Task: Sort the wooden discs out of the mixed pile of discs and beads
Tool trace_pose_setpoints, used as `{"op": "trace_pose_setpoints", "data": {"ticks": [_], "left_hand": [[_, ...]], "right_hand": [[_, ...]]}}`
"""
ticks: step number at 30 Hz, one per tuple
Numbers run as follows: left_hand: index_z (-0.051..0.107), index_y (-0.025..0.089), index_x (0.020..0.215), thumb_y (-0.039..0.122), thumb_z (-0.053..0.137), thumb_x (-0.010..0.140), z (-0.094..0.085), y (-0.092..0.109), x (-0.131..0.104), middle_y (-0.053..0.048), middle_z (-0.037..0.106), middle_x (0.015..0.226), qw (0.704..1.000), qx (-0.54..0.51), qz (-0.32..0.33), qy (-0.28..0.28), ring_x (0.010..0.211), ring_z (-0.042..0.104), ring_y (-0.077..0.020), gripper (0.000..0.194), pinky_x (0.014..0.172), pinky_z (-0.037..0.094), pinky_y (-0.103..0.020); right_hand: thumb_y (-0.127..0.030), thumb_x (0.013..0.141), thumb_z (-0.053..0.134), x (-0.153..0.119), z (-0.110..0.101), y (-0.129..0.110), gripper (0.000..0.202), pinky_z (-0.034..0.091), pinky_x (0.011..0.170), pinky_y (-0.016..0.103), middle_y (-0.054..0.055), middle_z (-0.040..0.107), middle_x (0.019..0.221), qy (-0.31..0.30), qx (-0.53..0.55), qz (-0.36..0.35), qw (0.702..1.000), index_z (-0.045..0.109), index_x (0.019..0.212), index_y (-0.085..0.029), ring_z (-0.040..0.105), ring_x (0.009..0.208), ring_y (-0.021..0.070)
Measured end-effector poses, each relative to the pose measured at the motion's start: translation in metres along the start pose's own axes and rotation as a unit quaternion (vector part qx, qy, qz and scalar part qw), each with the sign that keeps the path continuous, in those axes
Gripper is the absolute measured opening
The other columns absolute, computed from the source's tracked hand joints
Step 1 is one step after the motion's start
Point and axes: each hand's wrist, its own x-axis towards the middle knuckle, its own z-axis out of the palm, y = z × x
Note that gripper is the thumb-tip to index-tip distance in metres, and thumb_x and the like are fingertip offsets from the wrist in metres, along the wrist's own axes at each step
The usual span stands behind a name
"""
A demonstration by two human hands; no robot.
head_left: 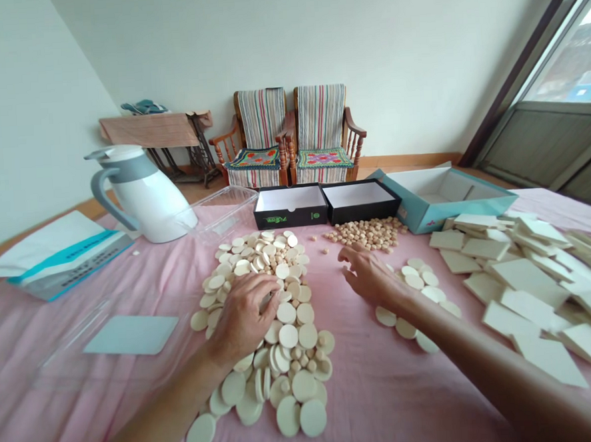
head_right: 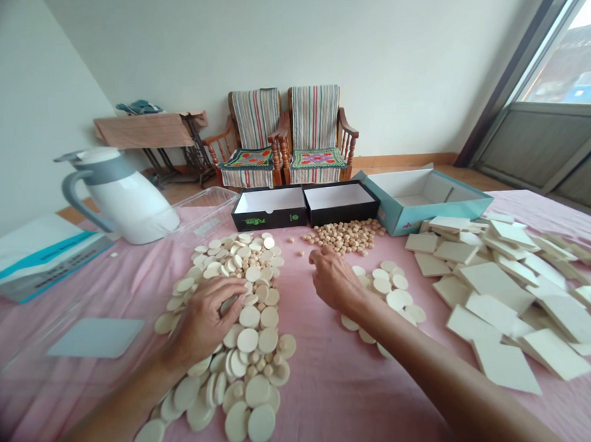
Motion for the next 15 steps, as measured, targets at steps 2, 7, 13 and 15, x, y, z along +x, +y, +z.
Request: {"op": "trace_pose_setpoints", "data": {"ticks": [2, 7, 13, 15], "left_hand": [[0.064, 0.018, 0.09, 0.017, 0.053, 0.084, 0.0, 0.0, 0.0, -0.006, 0.067, 0.096, 1.0, -0.002, -0.002, 0.0, 0.096, 0.06, -0.0211, 0.012, 0.089, 0.047, -0.04], [0.064, 0.018, 0.09, 0.016, 0.053, 0.084, 0.0, 0.001, 0.001, -0.006, 0.067, 0.097, 1.0, -0.002, -0.003, 0.0, 0.097, 0.059, -0.0213, 0.013, 0.089, 0.047, -0.04], [0.064, 0.018, 0.091, 0.018, 0.052, 0.084, -0.001, 0.001, 0.001, -0.007, 0.068, 0.097, 1.0, 0.001, -0.004, -0.002, 0.096, 0.06, -0.0215, 0.014, 0.088, 0.048, -0.04], [0.064, 0.019, 0.091, 0.018, 0.052, 0.084, -0.001, 0.001, 0.001, -0.007, 0.068, 0.097, 1.0, 0.002, -0.004, -0.001, 0.096, 0.06, -0.0217, 0.014, 0.088, 0.048, -0.04]], "right_hand": [[-0.011, 0.079, 0.048, -0.01, -0.003, -0.011, 0.02, 0.035, 0.065, 0.024, 0.01, 0.06, 0.098, -0.01, 0.016, -0.021, 1.0, 0.059, 0.096, -0.014, 0.056, 0.076, 0.0134], [-0.016, 0.076, 0.052, -0.042, -0.006, -0.045, 0.017, 0.033, 0.057, 0.023, 0.002, 0.065, 0.075, -0.165, 0.071, -0.079, 0.98, 0.06, 0.091, -0.019, 0.056, 0.065, 0.0126], [-0.017, 0.075, 0.05, -0.054, 0.006, -0.057, 0.014, 0.031, 0.056, 0.023, 0.004, 0.067, 0.08, -0.185, 0.057, -0.112, 0.975, 0.057, 0.087, -0.019, 0.059, 0.07, 0.0149], [-0.014, 0.074, 0.049, -0.051, 0.007, -0.055, 0.014, 0.03, 0.055, 0.022, 0.004, 0.066, 0.08, -0.188, 0.056, -0.111, 0.974, 0.056, 0.085, -0.019, 0.059, 0.069, 0.014]]}}
